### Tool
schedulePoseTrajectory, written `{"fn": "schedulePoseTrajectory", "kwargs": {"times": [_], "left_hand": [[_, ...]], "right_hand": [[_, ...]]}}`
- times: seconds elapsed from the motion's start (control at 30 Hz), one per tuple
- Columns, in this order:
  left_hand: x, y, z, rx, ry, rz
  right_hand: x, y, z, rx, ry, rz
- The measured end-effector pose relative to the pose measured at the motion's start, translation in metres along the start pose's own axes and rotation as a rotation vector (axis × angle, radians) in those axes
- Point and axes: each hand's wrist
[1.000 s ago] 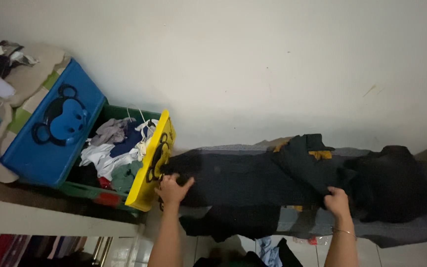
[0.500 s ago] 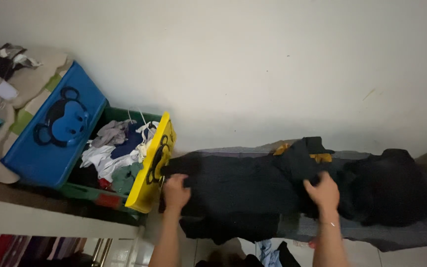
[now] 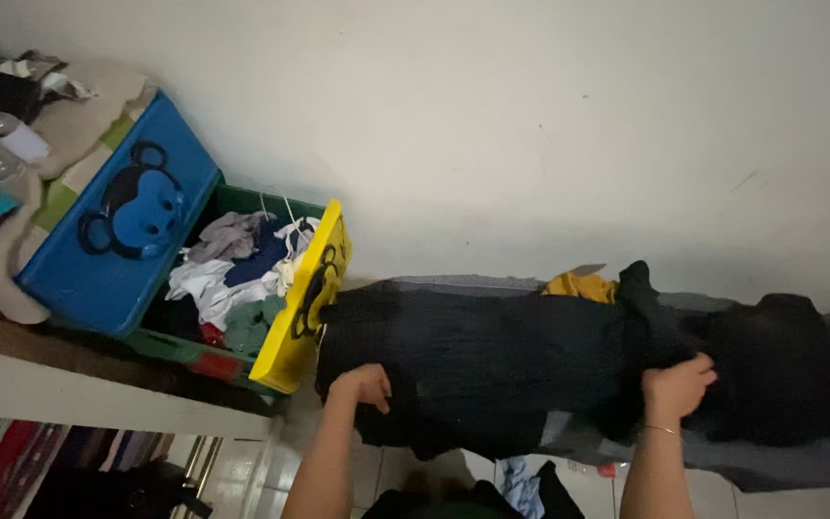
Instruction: Organize folded clothes and place them into stacks inside a closet or storage unit.
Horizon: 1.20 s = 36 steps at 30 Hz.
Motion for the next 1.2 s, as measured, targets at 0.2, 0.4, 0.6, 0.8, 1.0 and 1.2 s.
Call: {"fn": "schedulePoseTrajectory", "kwargs": {"times": [0.2,0.4,0.6,0.8,1.0,1.2], "left_hand": [[-0.001,-0.059,-0.062,0.388,0.444,0.282],[-0.047,-0.012,-0.06,0.291,0.912,0.115],[-0.087,0.031,-0.064,0.057,0.729,0.094],[-0.101,0.025,-0.074,-0.046,0.603,-0.078],[-0.123,-0.001,-0.088,-0.024,0.598,-0.004],[-0.145,0.008,-0.098,0.014,0.841,-0.005]], "right_hand": [[-0.082,-0.102,0.022,-0.41,0.1,0.201],[0.028,-0.112,-0.004,-0.739,-0.309,0.054],[0.051,-0.133,-0.037,-0.702,-0.563,0.264],[0.055,-0.111,-0.081,-0.605,-0.746,0.531],[0.062,-0.082,-0.098,-0.728,-0.683,0.403],[0.023,-0.12,-0.089,-0.53,-0.329,0.086]]}}
Point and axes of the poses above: each hand's wrist, its own z-axis away from the middle knuckle, its own x-axis out of the palm, y = z × x, and after that the axes turned 15 degrees about z, right-handed
